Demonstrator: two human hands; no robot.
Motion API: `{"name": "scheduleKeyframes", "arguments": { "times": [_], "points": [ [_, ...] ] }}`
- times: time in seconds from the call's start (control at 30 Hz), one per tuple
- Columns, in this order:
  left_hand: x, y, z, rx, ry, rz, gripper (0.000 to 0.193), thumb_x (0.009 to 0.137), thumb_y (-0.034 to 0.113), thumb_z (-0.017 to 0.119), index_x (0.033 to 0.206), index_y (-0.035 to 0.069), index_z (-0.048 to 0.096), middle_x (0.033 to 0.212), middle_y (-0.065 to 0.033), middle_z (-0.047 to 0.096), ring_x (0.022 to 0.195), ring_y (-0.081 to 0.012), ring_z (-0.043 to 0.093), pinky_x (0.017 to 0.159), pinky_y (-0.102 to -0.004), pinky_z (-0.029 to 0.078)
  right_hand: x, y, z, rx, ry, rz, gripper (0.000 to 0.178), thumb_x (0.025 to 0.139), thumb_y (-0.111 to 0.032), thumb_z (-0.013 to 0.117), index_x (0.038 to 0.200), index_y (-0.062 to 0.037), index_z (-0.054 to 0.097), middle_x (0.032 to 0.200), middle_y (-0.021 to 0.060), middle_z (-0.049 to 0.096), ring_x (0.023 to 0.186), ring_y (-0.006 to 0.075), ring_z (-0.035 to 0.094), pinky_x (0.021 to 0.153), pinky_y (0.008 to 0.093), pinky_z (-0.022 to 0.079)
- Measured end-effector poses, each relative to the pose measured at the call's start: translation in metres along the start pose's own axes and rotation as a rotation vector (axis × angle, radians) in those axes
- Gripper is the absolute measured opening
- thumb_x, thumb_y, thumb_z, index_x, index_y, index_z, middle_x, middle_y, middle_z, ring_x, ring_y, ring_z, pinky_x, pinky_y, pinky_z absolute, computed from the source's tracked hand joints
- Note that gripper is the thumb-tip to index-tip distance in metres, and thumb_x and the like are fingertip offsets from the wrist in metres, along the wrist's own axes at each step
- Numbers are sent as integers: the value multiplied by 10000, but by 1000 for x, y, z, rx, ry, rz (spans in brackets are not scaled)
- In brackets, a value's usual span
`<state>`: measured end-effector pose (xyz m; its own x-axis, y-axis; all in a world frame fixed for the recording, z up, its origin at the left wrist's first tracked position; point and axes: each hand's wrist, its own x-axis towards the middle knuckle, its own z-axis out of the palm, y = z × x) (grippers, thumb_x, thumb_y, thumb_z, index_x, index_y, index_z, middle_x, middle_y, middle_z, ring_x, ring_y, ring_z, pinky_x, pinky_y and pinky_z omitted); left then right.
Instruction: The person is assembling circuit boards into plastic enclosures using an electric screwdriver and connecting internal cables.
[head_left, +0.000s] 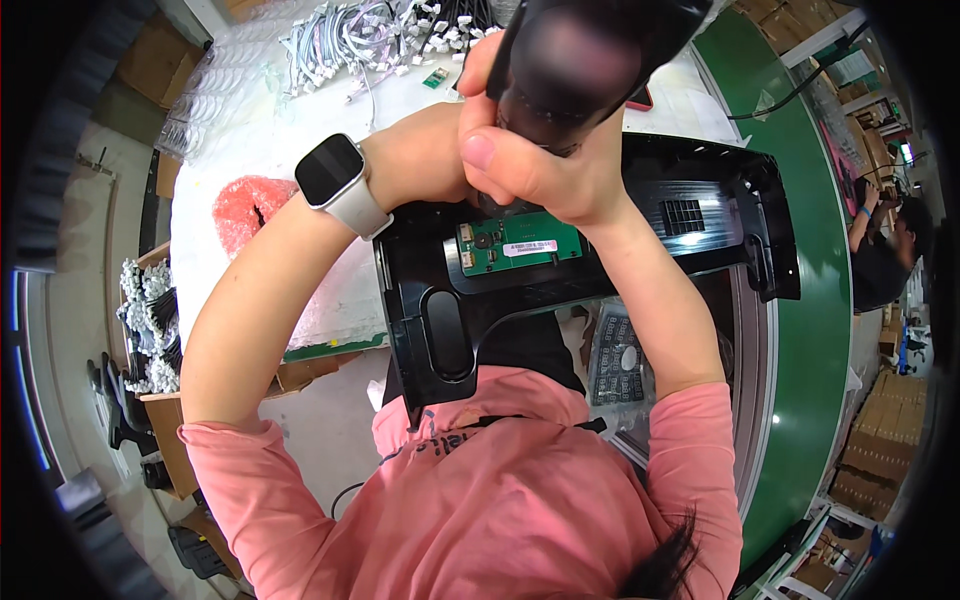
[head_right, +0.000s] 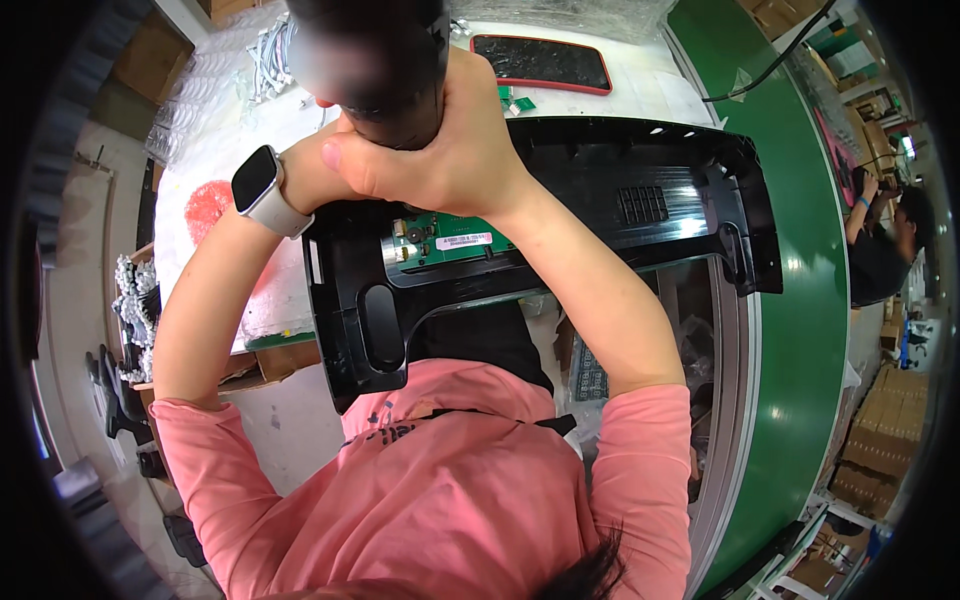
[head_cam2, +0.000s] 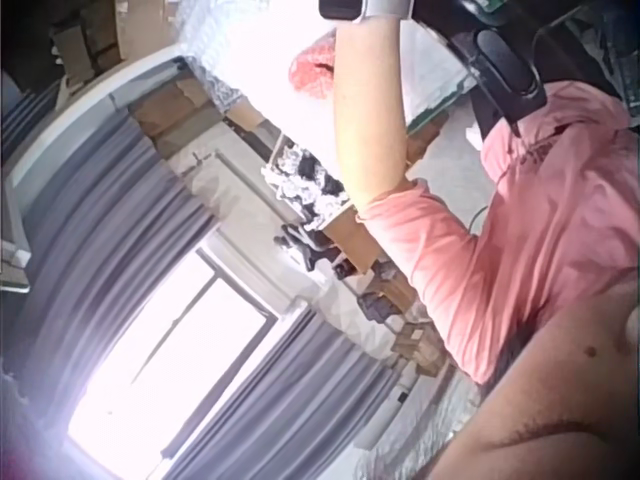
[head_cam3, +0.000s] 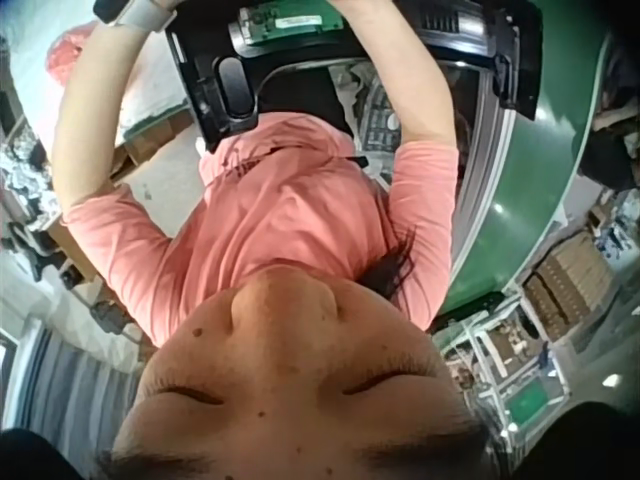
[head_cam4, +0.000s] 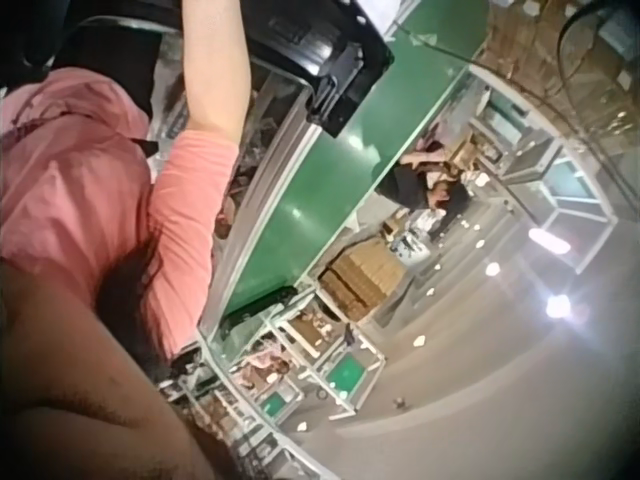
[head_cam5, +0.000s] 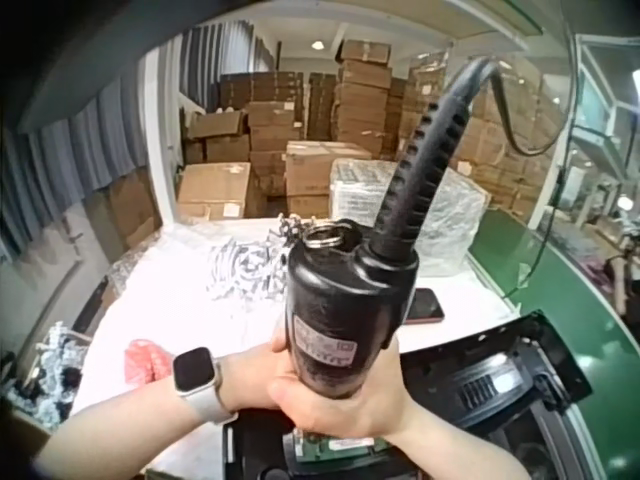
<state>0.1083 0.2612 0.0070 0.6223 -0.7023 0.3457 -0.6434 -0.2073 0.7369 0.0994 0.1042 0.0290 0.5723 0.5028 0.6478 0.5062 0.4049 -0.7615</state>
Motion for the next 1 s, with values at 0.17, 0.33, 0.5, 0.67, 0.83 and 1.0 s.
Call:
{"name": "scheduleKeyframes", "arguments": {
  "times": [0.17, 0.33, 0.5, 0.67, 0.83, 1.0],
  "points": [
    [5, -8, 4, -32, -7, 57, 496, 692, 62, 736, 1176, 96, 634, 1010, -116, 702, 930, -282, 686, 789, -366, 550, 0, -2, 1, 9, -10, 25, 406, 783, -28, 661, 1144, 53, 494, 599, 65, 564, 448, 96, 508, 424, 237, 405],
    [0, -16, -1, 71, -86, -37, 411, 670, 72, 762, 1070, 96, 672, 946, -96, 691, 885, -290, 678, 758, -377, 546, 1, -17, -3, 71, 99, 89, 422, 826, -91, 653, 1200, 18, 492, 634, 50, 543, 436, 110, 473, 437, 266, 404],
    [13, 0, -8, 535, -428, -72, 269, 681, 62, 759, 941, 95, 697, 903, -73, 675, 859, -276, 667, 725, -382, 536, 28, -53, -60, 246, 337, -129, 362, 900, -164, 646, 1209, -37, 509, 713, 41, 535, 539, 147, 516, 540, 324, 448],
    [-3, 5, -26, 271, -114, 163, 168, 757, 63, 716, 923, 87, 709, 891, -77, 686, 852, -273, 670, 707, -369, 531, 27, -40, -221, -198, 886, 247, 202, 866, -133, 711, 897, 16, 579, 713, 80, 582, 615, 205, 601, 578, 349, 508],
    [-43, -32, -78, 269, 691, -287, 205, 872, 222, 669, 884, 22, 714, 817, -134, 707, 754, -328, 674, 693, -397, 534, -35, -8, -311, -281, 839, 803, 257, 856, -167, 715, 974, 29, 599, 807, 104, 619, 669, 241, 637, 614, 345, 538],
    [-40, -56, -76, 637, 404, -817, 303, 852, 261, 686, 768, -30, 679, 606, -98, 654, 531, -189, 640, 547, -317, 517, -12, -4, -243, -2041, 58, 952, 256, 842, -275, 652, 987, -65, 672, 963, 151, 714, 879, 351, 696, 734, 461, 565]
  ]
}}
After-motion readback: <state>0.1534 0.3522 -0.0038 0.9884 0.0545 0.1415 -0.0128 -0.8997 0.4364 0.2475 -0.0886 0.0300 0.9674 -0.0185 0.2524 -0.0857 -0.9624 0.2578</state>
